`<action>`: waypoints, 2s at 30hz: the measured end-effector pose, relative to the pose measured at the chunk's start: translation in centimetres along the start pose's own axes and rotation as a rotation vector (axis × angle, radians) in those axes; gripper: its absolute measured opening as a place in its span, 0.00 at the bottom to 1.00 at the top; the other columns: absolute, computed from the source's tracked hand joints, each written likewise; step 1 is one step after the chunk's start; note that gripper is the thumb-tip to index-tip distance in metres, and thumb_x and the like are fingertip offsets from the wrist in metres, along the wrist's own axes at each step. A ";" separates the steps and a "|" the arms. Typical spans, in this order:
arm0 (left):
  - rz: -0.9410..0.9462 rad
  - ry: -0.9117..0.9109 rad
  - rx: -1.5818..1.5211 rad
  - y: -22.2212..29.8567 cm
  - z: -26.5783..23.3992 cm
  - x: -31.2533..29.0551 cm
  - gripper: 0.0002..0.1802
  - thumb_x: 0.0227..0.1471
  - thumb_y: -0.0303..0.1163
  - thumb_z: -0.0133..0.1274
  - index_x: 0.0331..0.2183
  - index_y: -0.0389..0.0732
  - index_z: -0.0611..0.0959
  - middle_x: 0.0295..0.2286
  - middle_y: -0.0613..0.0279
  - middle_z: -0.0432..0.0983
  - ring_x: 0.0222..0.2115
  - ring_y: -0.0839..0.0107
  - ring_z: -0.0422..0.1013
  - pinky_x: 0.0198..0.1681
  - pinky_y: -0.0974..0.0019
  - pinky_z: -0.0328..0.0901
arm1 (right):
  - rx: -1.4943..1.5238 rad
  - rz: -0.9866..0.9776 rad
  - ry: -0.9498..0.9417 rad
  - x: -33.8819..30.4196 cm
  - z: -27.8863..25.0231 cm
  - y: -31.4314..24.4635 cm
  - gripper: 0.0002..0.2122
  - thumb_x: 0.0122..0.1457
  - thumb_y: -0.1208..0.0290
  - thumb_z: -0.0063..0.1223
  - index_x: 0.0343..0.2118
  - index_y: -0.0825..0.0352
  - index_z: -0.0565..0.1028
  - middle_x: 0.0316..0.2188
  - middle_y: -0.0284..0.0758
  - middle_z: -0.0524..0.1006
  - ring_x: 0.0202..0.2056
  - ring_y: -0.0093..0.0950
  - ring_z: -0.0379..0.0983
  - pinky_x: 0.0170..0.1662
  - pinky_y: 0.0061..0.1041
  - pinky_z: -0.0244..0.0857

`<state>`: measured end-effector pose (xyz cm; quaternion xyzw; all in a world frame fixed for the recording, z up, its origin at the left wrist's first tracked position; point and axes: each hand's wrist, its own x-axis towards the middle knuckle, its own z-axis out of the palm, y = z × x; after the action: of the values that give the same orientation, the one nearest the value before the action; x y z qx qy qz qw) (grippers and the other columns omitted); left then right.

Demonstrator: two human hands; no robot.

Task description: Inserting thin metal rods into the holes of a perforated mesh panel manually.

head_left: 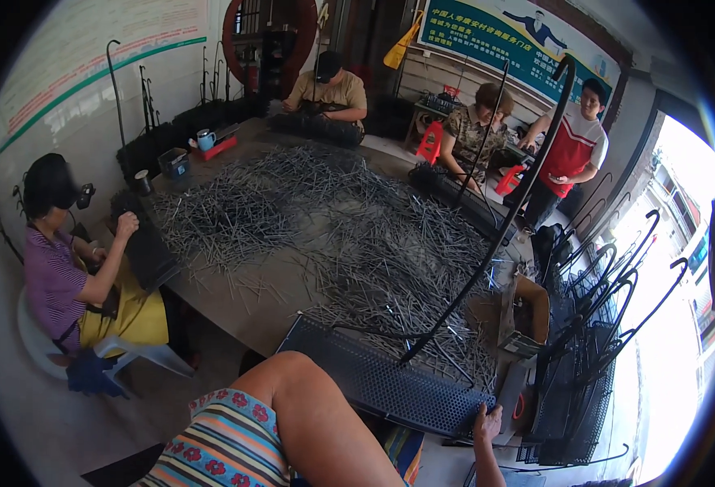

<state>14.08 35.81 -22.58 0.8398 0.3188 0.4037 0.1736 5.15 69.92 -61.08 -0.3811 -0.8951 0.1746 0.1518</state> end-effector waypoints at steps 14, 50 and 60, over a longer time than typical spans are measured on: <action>0.040 0.280 -0.213 -2.1 -1.2 -4.5 0.20 0.50 0.45 0.55 0.40 0.40 0.77 0.42 0.44 0.70 0.37 0.52 0.67 0.39 0.52 0.65 | -0.059 0.060 -0.063 -0.4 -0.4 -1.5 0.24 0.57 0.49 0.45 0.46 0.68 0.67 0.38 0.56 0.75 0.42 0.55 0.70 0.44 0.47 0.62; -1.296 0.974 -0.843 -12.8 15.9 -42.7 0.16 0.56 0.26 0.52 0.47 0.31 0.75 0.42 0.55 0.76 0.42 0.72 0.73 0.48 0.70 0.67 | -0.091 0.132 -0.028 -0.5 -1.0 -1.9 0.22 0.57 0.49 0.46 0.40 0.67 0.68 0.35 0.55 0.76 0.40 0.55 0.72 0.44 0.48 0.64; -1.395 1.017 -0.927 -16.1 19.8 -47.8 0.16 0.56 0.27 0.52 0.46 0.31 0.76 0.39 0.53 0.78 0.39 0.69 0.75 0.44 0.69 0.69 | -0.067 0.150 -0.017 -0.9 -0.9 -1.9 0.21 0.56 0.49 0.46 0.39 0.66 0.68 0.35 0.56 0.75 0.40 0.54 0.71 0.44 0.48 0.63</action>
<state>0.87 14.70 -70.65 0.0370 0.5902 0.6096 0.5279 4.93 68.22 -59.62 -0.4504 -0.8707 0.1586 0.1180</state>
